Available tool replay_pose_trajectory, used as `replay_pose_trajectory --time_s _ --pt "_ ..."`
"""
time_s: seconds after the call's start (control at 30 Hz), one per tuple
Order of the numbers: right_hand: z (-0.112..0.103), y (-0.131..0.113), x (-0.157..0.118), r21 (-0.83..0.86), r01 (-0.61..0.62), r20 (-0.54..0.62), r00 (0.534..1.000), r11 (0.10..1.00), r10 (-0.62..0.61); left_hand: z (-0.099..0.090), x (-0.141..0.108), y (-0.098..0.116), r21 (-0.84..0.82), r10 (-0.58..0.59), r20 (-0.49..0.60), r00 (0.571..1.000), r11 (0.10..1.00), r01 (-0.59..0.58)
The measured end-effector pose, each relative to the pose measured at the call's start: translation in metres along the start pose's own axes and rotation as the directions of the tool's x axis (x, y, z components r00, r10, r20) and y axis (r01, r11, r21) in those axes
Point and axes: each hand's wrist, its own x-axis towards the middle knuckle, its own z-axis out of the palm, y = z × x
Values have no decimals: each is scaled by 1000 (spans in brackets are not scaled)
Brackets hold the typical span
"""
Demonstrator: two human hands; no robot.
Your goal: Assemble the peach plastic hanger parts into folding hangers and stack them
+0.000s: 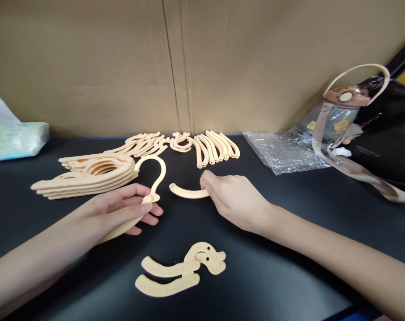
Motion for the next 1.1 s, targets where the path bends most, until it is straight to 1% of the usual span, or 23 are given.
replay_pose_trajectory --time_s 0.07,0.17,0.23,0.4,0.57,0.73,0.9,1.03,1.1 --pt "-1 -2 -1 39 70 0 998 997 -70 1 -2 4 -37 -46 -2 999 998 46" --pt "0 -2 0 68 205 -7 979 976 -205 1 -4 10 -79 -124 5 992 989 124" --pt "1 1 2 62 241 -18 971 969 -240 0 -5 13 -95 -148 6 989 984 148" --pt "2 7 5 115 241 -28 970 964 -240 -5 -5 12 -120 -151 25 988 981 153" --pt "1 6 5 171 227 -23 974 959 -227 -5 -7 19 -129 -216 43 975 967 220" --pt "2 6 5 165 227 -41 974 960 -223 -2 -11 31 -121 -248 66 967 959 254" --pt "3 6 5 150 243 -67 969 958 -236 -5 -11 32 -71 -282 125 951 954 292" --pt "4 4 4 120 268 -97 962 956 -257 -5 -13 35 -48 -300 122 946 950 307" --pt "4 4 4 113 276 -109 958 954 -265 -3 -15 39 -42 -286 115 951 955 292"
